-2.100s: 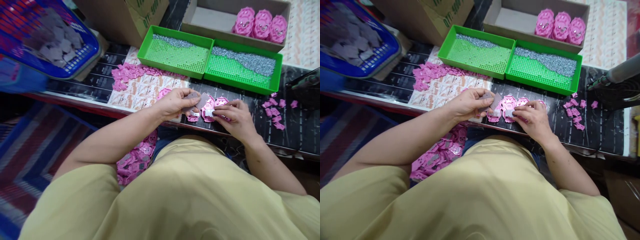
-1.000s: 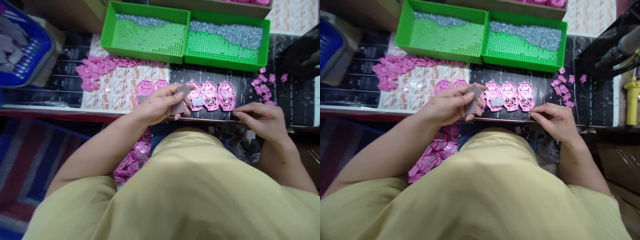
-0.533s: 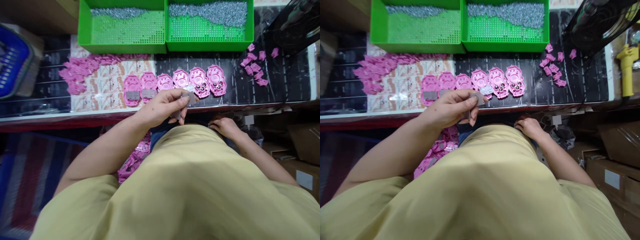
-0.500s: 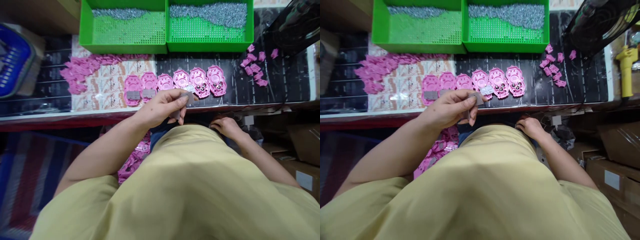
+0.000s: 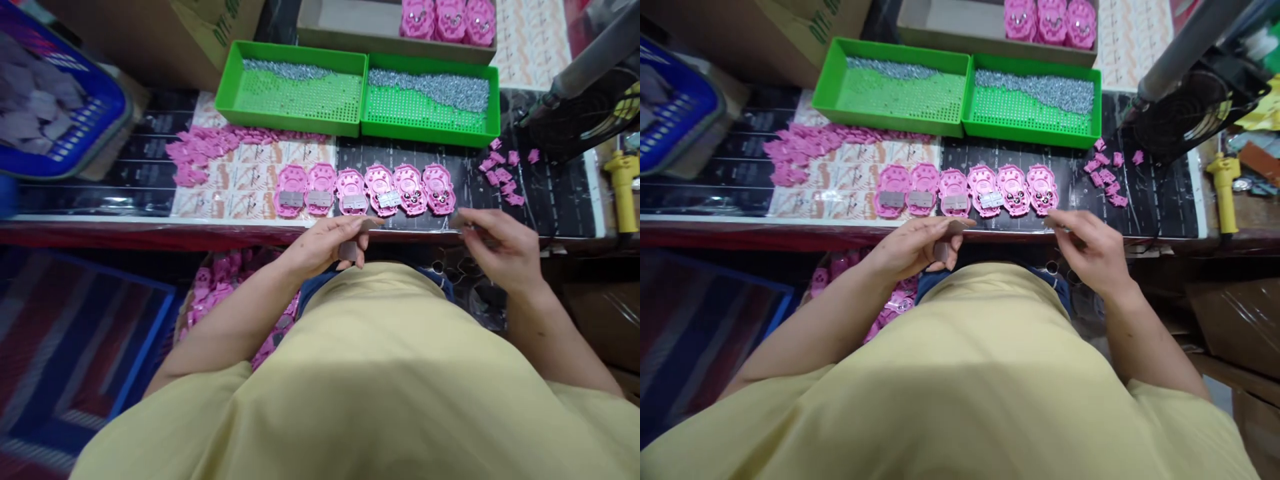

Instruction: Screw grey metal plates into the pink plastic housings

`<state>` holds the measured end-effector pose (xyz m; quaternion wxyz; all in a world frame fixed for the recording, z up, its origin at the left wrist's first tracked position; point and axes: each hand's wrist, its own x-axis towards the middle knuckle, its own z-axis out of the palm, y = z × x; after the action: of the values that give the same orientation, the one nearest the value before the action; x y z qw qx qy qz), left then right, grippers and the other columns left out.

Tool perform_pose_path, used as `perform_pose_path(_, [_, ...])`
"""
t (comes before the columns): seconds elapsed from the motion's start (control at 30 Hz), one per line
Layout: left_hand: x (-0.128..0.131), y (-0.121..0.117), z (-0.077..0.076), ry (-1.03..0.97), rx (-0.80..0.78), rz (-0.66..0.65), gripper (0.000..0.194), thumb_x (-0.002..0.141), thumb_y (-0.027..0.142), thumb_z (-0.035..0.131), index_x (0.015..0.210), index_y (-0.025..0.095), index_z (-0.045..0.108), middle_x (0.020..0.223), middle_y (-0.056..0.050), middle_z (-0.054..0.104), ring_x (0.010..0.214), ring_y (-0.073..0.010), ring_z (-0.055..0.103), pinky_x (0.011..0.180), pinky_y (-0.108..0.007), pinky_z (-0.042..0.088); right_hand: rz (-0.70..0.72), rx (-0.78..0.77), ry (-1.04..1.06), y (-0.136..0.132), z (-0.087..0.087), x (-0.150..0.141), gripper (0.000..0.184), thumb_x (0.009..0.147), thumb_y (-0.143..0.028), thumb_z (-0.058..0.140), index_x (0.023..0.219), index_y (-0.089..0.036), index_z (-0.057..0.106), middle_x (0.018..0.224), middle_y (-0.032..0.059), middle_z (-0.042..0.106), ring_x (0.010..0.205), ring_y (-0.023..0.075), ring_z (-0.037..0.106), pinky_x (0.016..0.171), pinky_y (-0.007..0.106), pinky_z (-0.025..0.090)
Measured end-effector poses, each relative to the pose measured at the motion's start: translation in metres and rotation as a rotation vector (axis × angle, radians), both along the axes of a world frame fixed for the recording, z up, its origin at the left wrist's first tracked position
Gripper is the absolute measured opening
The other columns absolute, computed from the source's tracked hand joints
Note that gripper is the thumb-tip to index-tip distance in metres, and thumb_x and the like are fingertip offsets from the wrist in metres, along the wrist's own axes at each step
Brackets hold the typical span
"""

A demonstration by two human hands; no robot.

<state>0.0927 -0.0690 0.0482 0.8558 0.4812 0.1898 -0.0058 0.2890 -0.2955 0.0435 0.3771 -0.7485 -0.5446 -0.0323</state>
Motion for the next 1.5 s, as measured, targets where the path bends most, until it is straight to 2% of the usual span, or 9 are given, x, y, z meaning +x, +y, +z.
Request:
perform_pose_path(0.2, [0.007,-0.002,-0.002,-0.023,0.176,0.002,0.066,0.074,0.052,0.085,0.127,0.015,0.070,0.092,-0.006,0.072,0.066,-0.0109,0.068,0.045,-0.016,0.040,-0.011,-0.029,-0.408,0.056,0.002,0.009,0.025,0.096,-0.021,0.056,0.118,-0.025,0.070,0.098,0.0038,0.079,0.086,0.0178,0.073,0.077,0.030,0.058])
perform_pose_path(0.33, [0.011,-0.003,-0.004,-0.019,0.510,0.034,0.061,0.085,0.047,0.074,0.134,0.012,0.064,0.089,-0.008,0.075,0.071,-0.0137,0.070,0.057,-0.019,0.049,0.069,-0.066,-0.552,0.073,-0.007,0.014,0.019,0.097,-0.019,0.055,0.096,-0.022,0.074,0.095,0.0052,0.078,0.085,0.0189,0.071,0.074,0.032,0.056])
perform_pose_path(0.47, [0.015,-0.003,-0.005,-0.122,0.964,0.090,0.038,0.089,0.030,0.067,0.124,0.013,0.069,0.114,-0.009,0.075,0.091,-0.0169,0.072,0.084,-0.026,0.054,0.119,-0.081,-0.639,0.076,-0.012,0.020,0.018,0.097,-0.019,0.057,0.100,-0.020,0.075,0.096,0.0049,0.078,0.086,0.0187,0.071,0.072,0.031,0.054])
perform_pose_path(0.6, [0.019,-0.003,-0.004,-0.186,1.238,0.059,0.034,0.092,0.027,0.064,0.123,0.015,0.069,0.114,-0.007,0.075,0.099,-0.0180,0.070,0.091,-0.027,0.052,0.176,-0.068,-0.554,0.071,-0.002,0.018,0.011,0.094,-0.026,0.065,0.097,-0.021,0.075,0.098,0.0050,0.079,0.087,0.0211,0.074,0.074,0.034,0.056])
perform_pose_path(0.8, [0.019,-0.010,-0.005,-0.241,1.266,-0.002,0.043,0.094,0.028,0.063,0.134,0.014,0.061,0.123,-0.009,0.073,0.102,-0.0171,0.071,0.092,-0.025,0.053,0.393,0.019,-0.153,0.059,0.025,-0.006,0.017,0.089,-0.023,0.071,0.106,-0.021,0.070,0.107,0.0075,0.077,0.098,0.0167,0.075,0.087,0.028,0.062])
perform_pose_path(1.03, [0.020,-0.021,-0.008,-0.203,1.118,-0.120,0.053,0.093,0.030,0.063,0.143,0.017,0.052,0.111,-0.005,0.076,0.095,-0.0161,0.073,0.088,-0.024,0.055,0.456,0.081,-0.186,0.044,0.008,-0.013,0.015,0.089,-0.023,0.072,0.104,-0.021,0.069,0.099,0.0072,0.079,0.092,0.0175,0.075,0.083,0.032,0.062])
perform_pose_path(1.17, [0.017,-0.021,-0.005,-0.185,1.078,-0.194,0.066,0.092,0.034,0.063,0.152,0.017,0.042,0.117,-0.007,0.074,0.084,-0.0145,0.072,0.085,-0.026,0.057,0.372,0.095,-0.308,0.032,0.007,0.013,0.020,0.086,-0.018,0.073,0.106,-0.022,0.070,0.102,0.0063,0.079,0.091,0.0197,0.075,0.082,0.037,0.062])
perform_pose_path(1.33, [-0.003,0.006,0.010,-0.153,1.098,-0.225,0.052,0.093,0.028,0.054,0.144,0.018,0.053,0.116,-0.008,0.074,0.087,-0.0130,0.072,0.080,-0.022,0.058,0.165,0.017,-0.315,0.021,0.001,0.072,0.020,0.086,-0.017,0.073,0.104,-0.026,0.075,0.103,0.0041,0.079,0.098,0.0233,0.074,0.085,0.041,0.063])
perform_pose_path(1.5, [-0.035,0.053,0.043,0.102,1.262,-0.007,0.040,0.090,0.032,0.053,0.125,0.019,0.068,0.107,-0.006,0.078,0.099,-0.0197,0.074,0.095,-0.034,0.060,0.198,-0.037,-0.240,0.030,-0.016,0.089,0.012,0.089,-0.023,0.070,0.099,-0.026,0.077,0.101,0.0031,0.079,0.101,0.0237,0.074,0.087,0.043,0.063])
